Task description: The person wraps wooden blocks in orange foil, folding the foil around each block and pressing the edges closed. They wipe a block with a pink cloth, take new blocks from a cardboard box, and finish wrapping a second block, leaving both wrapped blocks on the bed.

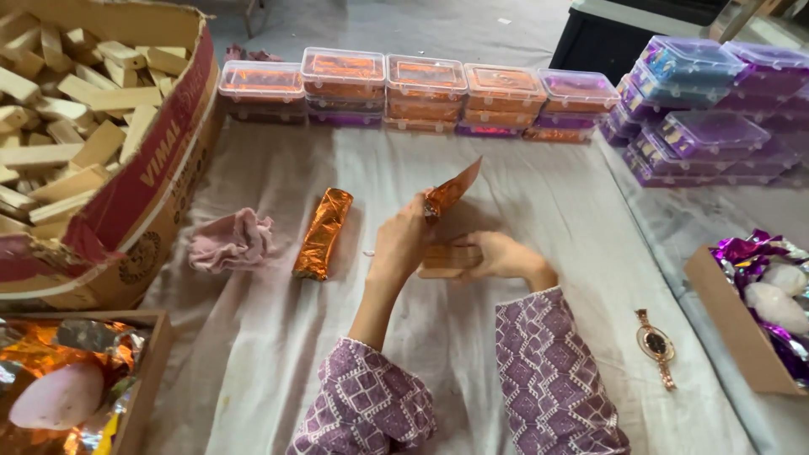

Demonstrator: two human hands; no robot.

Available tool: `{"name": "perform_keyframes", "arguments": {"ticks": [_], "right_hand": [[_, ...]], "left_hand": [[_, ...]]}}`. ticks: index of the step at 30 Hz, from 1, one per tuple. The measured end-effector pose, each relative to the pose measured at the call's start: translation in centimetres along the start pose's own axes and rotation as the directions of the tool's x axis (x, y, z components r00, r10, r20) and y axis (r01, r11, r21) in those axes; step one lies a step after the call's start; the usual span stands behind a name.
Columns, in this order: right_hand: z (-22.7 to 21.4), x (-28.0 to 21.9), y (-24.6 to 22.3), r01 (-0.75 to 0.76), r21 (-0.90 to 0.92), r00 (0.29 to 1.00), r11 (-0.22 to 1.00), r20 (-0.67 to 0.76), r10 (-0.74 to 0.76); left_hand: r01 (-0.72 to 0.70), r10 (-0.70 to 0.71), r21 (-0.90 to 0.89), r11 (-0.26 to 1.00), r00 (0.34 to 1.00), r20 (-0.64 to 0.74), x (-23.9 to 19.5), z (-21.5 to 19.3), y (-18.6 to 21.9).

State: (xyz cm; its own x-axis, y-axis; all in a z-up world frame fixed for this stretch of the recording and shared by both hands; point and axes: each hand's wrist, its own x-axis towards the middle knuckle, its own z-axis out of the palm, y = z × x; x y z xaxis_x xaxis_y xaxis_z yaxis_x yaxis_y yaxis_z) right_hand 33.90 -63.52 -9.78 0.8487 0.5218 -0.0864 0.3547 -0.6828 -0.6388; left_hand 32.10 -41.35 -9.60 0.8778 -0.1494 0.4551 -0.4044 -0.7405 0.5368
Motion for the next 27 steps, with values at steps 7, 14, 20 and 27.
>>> {"name": "perform_keyframes", "arguments": {"ticks": [7,14,20,27], "right_hand": [[3.7,2.3,1.7,-0.061,-0.39,0.995,0.919,-0.097,0.025],[0.5,-2.1,-1.3,-0.131,-0.43,0.991,0.893,-0.048,0.122],[-5.1,-8.0,-3.3,-0.216,-0.265,0.973,0.94,0.024,0.23],[-5.7,-8.8,-3.2,-0.193,-0.198,0.981,0.961,-0.051,0.187]], "left_hand": [[0.138,-0.133,-0.11,0.984,0.99,0.052,0.4,-0.5,0.7],[0.085,-0.08,-0.082,0.993,0.995,0.065,-0.4,0.3,0.3],[0.162,0.013,-0.275,0.948,0.841,0.54,-0.9,2.1,0.1],[0.195,-0.032,-0.186,0.963,0.767,0.64,-0.5,2.5,-1.1]]}}
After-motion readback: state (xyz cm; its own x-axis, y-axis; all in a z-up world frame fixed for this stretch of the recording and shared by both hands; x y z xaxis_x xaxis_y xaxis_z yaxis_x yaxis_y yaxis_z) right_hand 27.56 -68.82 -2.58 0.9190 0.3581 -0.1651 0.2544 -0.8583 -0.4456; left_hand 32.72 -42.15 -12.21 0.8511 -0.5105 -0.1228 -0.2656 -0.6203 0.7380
